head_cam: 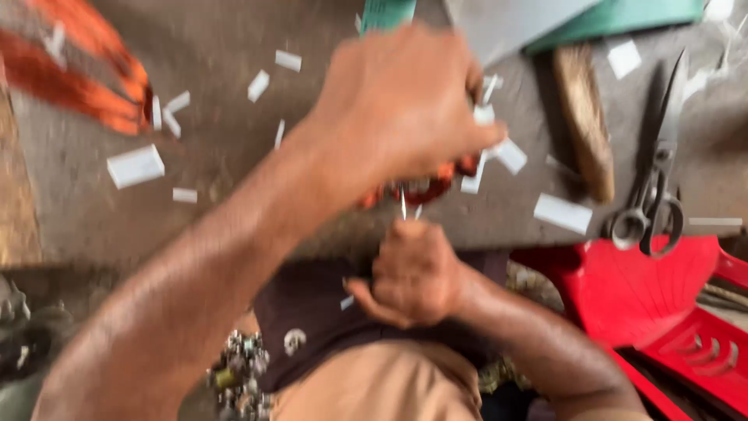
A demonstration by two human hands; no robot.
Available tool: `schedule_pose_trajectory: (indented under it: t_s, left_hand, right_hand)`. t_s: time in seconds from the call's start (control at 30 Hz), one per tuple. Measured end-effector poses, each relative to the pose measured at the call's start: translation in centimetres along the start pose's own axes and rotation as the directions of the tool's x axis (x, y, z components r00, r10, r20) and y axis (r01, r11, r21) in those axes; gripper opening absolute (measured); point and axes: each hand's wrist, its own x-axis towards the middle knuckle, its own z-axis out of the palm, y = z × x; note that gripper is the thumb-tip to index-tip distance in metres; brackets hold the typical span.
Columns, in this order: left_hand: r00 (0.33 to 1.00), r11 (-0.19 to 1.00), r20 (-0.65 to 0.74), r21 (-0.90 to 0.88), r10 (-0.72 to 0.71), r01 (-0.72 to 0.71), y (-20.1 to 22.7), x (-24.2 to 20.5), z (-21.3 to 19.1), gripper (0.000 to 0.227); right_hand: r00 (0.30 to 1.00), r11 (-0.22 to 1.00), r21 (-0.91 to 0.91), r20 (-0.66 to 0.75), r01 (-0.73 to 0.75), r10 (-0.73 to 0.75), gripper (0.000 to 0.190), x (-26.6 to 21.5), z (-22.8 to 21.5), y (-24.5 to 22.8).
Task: The person hand-winds orange enameled copper wire into the slots of a cylindrical motor stator, pressing each loop down into place with their fingers. They rotate the stator as they work, cut the wire with scissors, and continue winding a new bundle of wire into the slots.
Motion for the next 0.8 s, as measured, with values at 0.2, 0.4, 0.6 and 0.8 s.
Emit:
schedule_pose_trajectory:
  t_s: [0.2, 0.4, 0.6, 0.8]
  left_hand:
    - [0.987, 0.998, -0.152, 0.034, 0.049, -0.044, -0.3, 0.0, 1.7, 0.039]
    - [0.992, 0.999, -0.121, -0.005, 0.034, -0.035, -0.7, 0.1, 1.6, 0.039]
    - [0.985, 0.998, -0.16, 0.014, 0.068, -0.067, 0.0, -0.6, 1.4, 0.035]
    - [0.974, 0.994, -0.2, 0.064, 0.104, -0.093, 0.4, -0.8, 2.1, 0.032]
  right_hand:
    - [0.985, 0.987, 0.097, 0.131, -0.13, 0.117, 0.049, -0.2, -2.4, -1.2]
    - [0.989, 0.998, 0.067, 0.145, -0.015, 0.005, 0.052, -1.6, -1.8, 0.2]
    - [0.998, 0.998, 0.028, 0.039, -0.056, 0.055, 0.051, -0.9, -0.9, -1.3]
    - [0.919, 0.885, 0.268, 0.005, -0.38, 0.393, 0.049, 1.2, -0.1, 0.0]
